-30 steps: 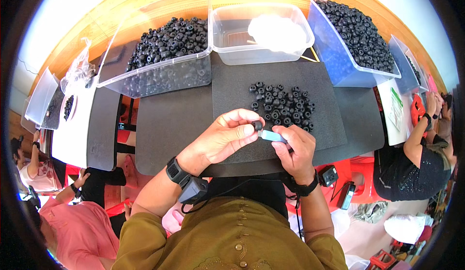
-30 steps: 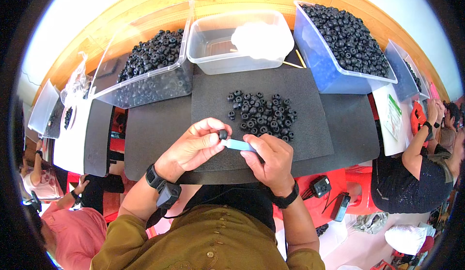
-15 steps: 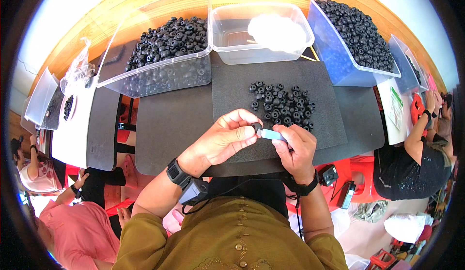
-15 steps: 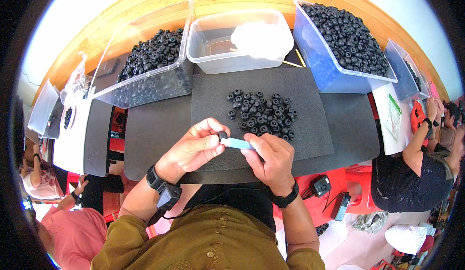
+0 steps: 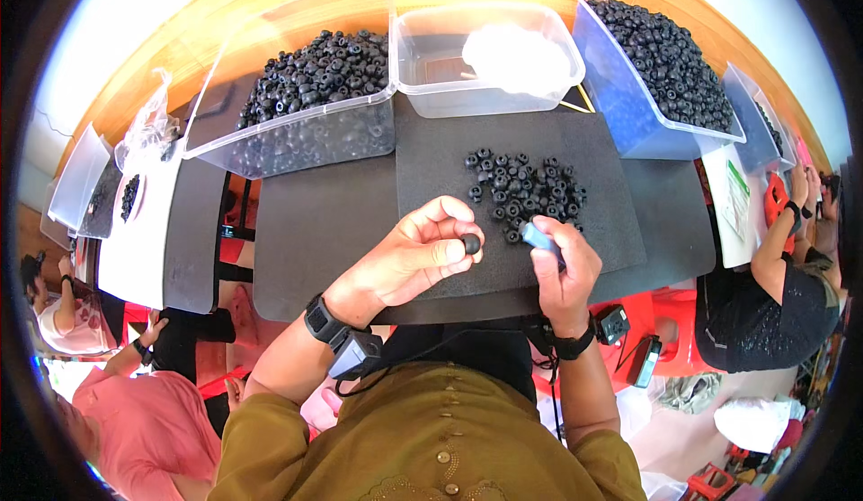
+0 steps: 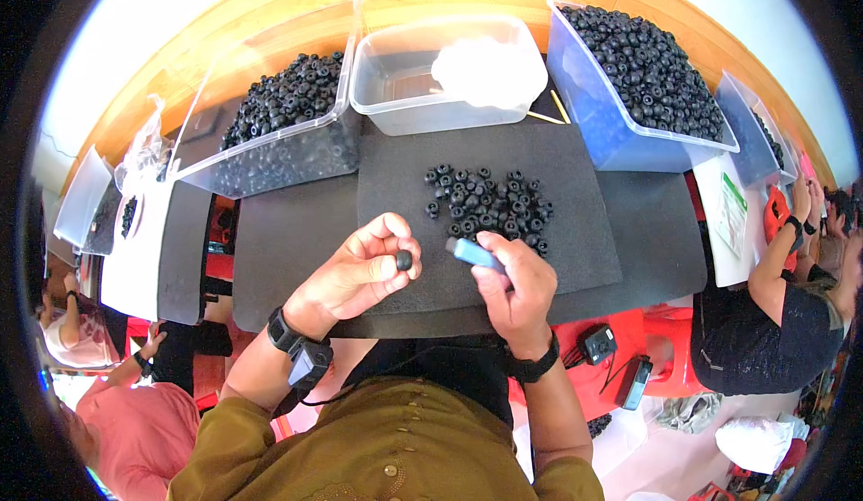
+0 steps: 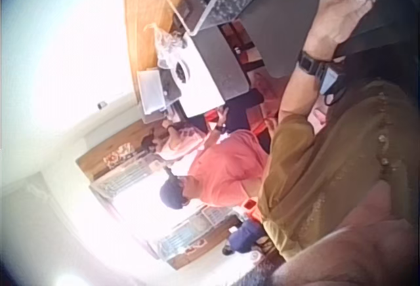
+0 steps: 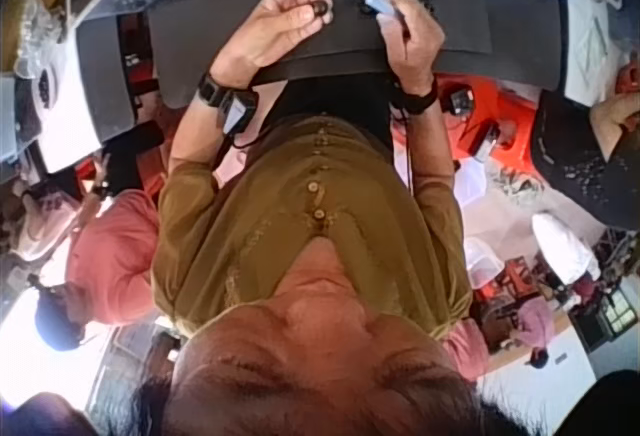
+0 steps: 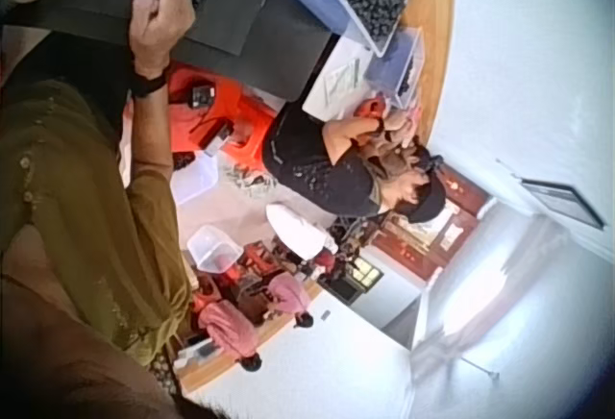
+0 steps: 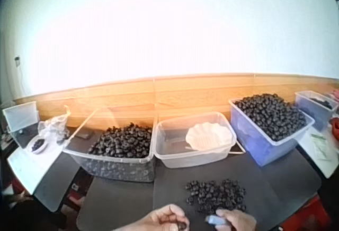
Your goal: Inspecting and sorting small black circular plastic components using a marking tool.
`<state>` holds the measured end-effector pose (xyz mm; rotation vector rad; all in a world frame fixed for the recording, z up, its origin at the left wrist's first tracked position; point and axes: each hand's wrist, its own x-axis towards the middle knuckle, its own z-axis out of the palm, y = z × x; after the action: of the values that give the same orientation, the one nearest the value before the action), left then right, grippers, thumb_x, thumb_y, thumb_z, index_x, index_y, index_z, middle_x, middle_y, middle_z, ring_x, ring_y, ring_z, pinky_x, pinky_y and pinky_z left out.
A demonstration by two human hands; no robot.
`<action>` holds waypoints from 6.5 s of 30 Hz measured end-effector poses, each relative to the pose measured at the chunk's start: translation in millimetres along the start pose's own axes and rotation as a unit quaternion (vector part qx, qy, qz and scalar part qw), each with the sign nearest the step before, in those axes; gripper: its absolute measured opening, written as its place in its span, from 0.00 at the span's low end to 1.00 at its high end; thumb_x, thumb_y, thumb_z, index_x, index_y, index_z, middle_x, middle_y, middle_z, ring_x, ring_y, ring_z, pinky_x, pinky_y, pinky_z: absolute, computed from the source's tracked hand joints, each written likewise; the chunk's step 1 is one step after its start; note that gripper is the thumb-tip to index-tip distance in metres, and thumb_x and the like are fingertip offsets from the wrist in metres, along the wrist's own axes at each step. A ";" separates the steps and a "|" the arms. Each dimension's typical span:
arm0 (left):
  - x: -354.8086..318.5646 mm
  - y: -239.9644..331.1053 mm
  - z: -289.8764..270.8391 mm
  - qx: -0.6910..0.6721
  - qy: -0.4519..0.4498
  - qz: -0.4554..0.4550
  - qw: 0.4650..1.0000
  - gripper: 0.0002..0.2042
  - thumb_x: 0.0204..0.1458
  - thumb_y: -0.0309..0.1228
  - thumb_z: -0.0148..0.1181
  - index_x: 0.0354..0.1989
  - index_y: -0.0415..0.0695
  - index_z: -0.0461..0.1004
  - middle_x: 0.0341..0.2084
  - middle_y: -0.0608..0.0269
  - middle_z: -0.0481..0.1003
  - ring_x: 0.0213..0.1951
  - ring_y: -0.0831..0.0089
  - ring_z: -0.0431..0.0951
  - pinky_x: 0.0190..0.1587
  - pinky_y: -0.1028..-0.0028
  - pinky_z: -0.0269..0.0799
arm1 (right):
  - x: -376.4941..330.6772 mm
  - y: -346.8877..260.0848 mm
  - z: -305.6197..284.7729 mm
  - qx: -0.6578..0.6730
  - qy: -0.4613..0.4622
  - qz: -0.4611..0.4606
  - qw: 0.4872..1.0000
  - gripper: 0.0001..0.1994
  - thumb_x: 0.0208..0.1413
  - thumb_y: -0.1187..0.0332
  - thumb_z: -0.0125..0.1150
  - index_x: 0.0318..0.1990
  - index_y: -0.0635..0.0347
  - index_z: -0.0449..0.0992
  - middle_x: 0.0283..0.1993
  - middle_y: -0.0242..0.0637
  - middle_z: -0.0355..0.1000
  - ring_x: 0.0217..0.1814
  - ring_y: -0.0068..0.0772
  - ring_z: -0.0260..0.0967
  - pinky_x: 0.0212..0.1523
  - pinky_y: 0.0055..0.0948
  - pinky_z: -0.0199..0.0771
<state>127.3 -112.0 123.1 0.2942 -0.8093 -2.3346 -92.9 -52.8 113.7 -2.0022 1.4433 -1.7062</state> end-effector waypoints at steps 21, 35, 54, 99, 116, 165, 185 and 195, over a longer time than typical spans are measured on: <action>8.5 6.8 3.6 0.010 0.040 0.102 0.994 0.09 0.54 0.21 0.61 0.43 0.42 0.74 0.41 0.61 0.77 0.41 0.70 0.79 0.45 0.72 0.78 | 1.1 0.8 -1.6 -0.017 -0.147 -0.138 0.979 0.21 0.48 0.68 0.67 0.52 0.57 0.77 0.26 0.36 0.72 0.22 0.36 0.68 0.24 0.33 0.67; 23.4 50.5 14.9 0.795 0.126 0.241 0.542 0.10 0.44 0.27 0.69 0.33 0.41 0.74 0.35 0.56 0.76 0.38 0.61 0.79 0.42 0.66 0.74 | -16.4 10.2 -2.2 0.058 0.022 0.092 0.994 0.17 0.58 0.65 0.58 0.50 0.68 0.75 0.44 0.45 0.77 0.38 0.33 0.74 0.42 0.28 0.73; 23.0 27.8 -18.3 0.208 0.054 -0.022 0.976 0.07 0.59 0.27 0.58 0.43 0.41 0.71 0.35 0.64 0.77 0.38 0.76 0.79 0.44 0.79 0.77 | -4.3 0.7 -3.3 0.049 -0.043 0.064 0.996 0.12 0.57 0.70 0.59 0.46 0.68 0.76 0.32 0.42 0.74 0.29 0.32 0.70 0.31 0.27 0.68; 24.3 -7.4 -15.5 -0.051 -0.015 0.013 0.998 0.10 0.56 0.24 0.61 0.46 0.45 0.74 0.47 0.60 0.72 0.45 0.72 0.75 0.48 0.76 0.74 | 2.8 -7.1 3.2 -0.046 -0.063 -0.026 0.997 0.11 0.49 0.69 0.67 0.39 0.64 0.78 0.24 0.39 0.71 0.21 0.37 0.68 0.23 0.32 0.65; 24.2 -4.7 -12.4 -0.052 -0.024 0.003 0.998 0.08 0.57 0.25 0.60 0.45 0.44 0.72 0.43 0.60 0.71 0.40 0.75 0.74 0.44 0.78 0.75 | 2.9 -6.6 4.1 -0.079 -0.059 -0.037 0.994 0.11 0.49 0.67 0.67 0.38 0.62 0.79 0.22 0.36 0.69 0.20 0.36 0.67 0.22 0.33 0.63; -5.5 93.3 22.6 0.430 0.185 0.380 0.798 0.07 0.51 0.18 0.63 0.35 0.42 0.74 0.40 0.63 0.75 0.40 0.79 0.74 0.45 0.77 0.72 | -0.4 7.9 -15.6 0.128 0.025 0.162 0.978 0.15 0.64 0.66 0.52 0.49 0.69 0.74 0.29 0.31 0.71 0.28 0.16 0.64 0.29 0.20 0.64; 75.0 19.9 38.6 0.751 -0.059 0.258 0.604 0.15 0.46 0.28 0.66 0.43 0.43 0.76 0.47 0.53 0.74 0.51 0.53 0.73 0.54 0.61 0.69 | 19.2 3.3 -54.2 0.107 0.062 0.202 0.972 0.14 0.66 0.66 0.48 0.52 0.64 0.72 0.28 0.27 0.67 0.24 0.12 0.55 0.24 0.15 0.55; 147.5 -46.9 32.7 0.849 -0.080 0.215 0.476 0.17 0.50 0.43 0.62 0.45 0.47 0.77 0.51 0.58 0.71 0.59 0.57 0.66 0.60 0.56 0.60 | 10.3 37.2 -66.0 0.170 0.075 0.294 0.938 0.16 0.68 0.61 0.45 0.51 0.62 0.72 0.26 0.26 0.66 0.21 0.12 0.54 0.22 0.15 0.52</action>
<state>-22.6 -162.4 119.6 0.5191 -2.6245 -0.2785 -169.0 -50.1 119.9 -1.1318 1.4654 -1.6960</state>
